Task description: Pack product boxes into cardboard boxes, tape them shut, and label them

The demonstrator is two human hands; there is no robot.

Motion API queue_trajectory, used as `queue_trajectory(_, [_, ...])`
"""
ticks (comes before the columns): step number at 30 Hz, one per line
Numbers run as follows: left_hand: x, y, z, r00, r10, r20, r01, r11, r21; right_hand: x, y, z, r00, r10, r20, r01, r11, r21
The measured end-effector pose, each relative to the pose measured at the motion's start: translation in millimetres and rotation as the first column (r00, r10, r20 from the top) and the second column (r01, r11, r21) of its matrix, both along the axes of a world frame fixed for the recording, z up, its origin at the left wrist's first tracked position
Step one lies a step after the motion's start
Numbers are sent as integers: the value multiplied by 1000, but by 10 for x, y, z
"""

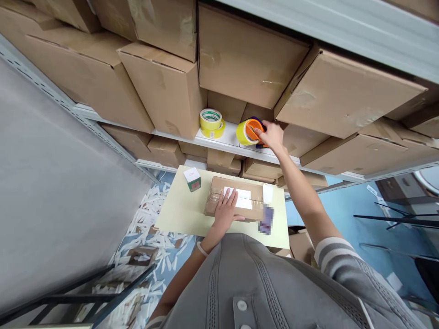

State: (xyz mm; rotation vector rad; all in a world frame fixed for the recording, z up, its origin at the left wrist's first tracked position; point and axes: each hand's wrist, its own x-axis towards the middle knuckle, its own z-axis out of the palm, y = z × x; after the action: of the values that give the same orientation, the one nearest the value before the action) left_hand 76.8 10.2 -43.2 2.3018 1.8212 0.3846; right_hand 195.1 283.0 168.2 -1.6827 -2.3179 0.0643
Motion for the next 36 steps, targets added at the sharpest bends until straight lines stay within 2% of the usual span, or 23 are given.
queue_trajectory(2, [-11, 3, 50, 1000, -7, 7, 7, 1000, -12, 121, -248, -78, 962, -6, -274, -23, 995, -101])
queue_trajectory(5, [-38, 13, 140, 999, -33, 25, 34, 999, -31, 276, -626, -282, 779, -135, -612, -103, 936, -337])
queue_trajectory(7, [-58, 28, 200, 998, -44, 42, 46, 998, -33, 354, -853, -446, 632, -293, -717, -123, 876, -466])
queue_trajectory(9, [-77, 53, 260, 997, -45, 67, 47, 998, -33, 410, -1053, -602, 499, -414, -761, -141, 828, -543])
queue_trajectory(11, [-94, 92, 329, 993, -37, 114, 41, 999, -33, 447, -1234, -734, 370, -474, -799, -178, 808, -562])
queue_trajectory(14, [-119, 176, 485, 960, -28, 280, 40, 998, -37, 475, -1491, -874, 140, -488, -862, -219, 833, -507])
queue_trajectory(16, [-142, 240, 630, 876, -2, 483, 36, 997, -62, 477, -1658, -924, 34, -465, -885, -232, 858, -459])
queue_trajectory(17, [-157, 270, 711, 797, 20, 604, 41, 995, -86, 473, -1736, -934, 10, -452, -892, -241, 864, -441])
queue_trajectory(19, [-198, 319, 884, 571, 53, 819, 109, 984, -140, 458, -1874, -922, 1, -430, -903, -283, 866, -413])
queue_trajectory(21, [-256, 348, 1055, 356, 50, 933, 251, 957, -147, 436, -1979, -871, 21, -404, -914, -358, 851, -384])
queue_trajectory(22, [-289, 354, 1136, 289, 39, 957, 318, 938, -134, 425, -2019, -836, 43, -379, -924, -408, 838, -363])
queue_trajectory(23, [-323, 357, 1212, 257, 27, 966, 372, 920, -124, 414, -2052, -798, 69, -345, -936, -458, 823, -336])
queue_trajectory(24, [-356, 358, 1279, 256, 12, 967, 411, 904, -120, 405, -2079, -758, 97, -302, -948, -500, 809, -308])
queue_trajectory(26, [-414, 361, 1382, 308, -21, 951, 466, 875, -131, 394, -2123, -681, 157, -202, -967, -545, 799, -256])
queue_trajectory(29, [-472, 381, 1435, 375, -71, 924, 534, 832, -153, 388, -2162, -581, 274, -86, -958, -526, 821, -224])
queue_trajectory(33, [-494, 399, 1380, 327, -112, 938, 565, 819, -99, 407, -2140, -490, 433, 8, -901, -546, 798, -256])
queue_trajectory(36, [-490, 372, 1355, 307, -112, 945, 535, 842, -73, 447, -2091, -461, 471, 97, -877, -621, 743, -251])
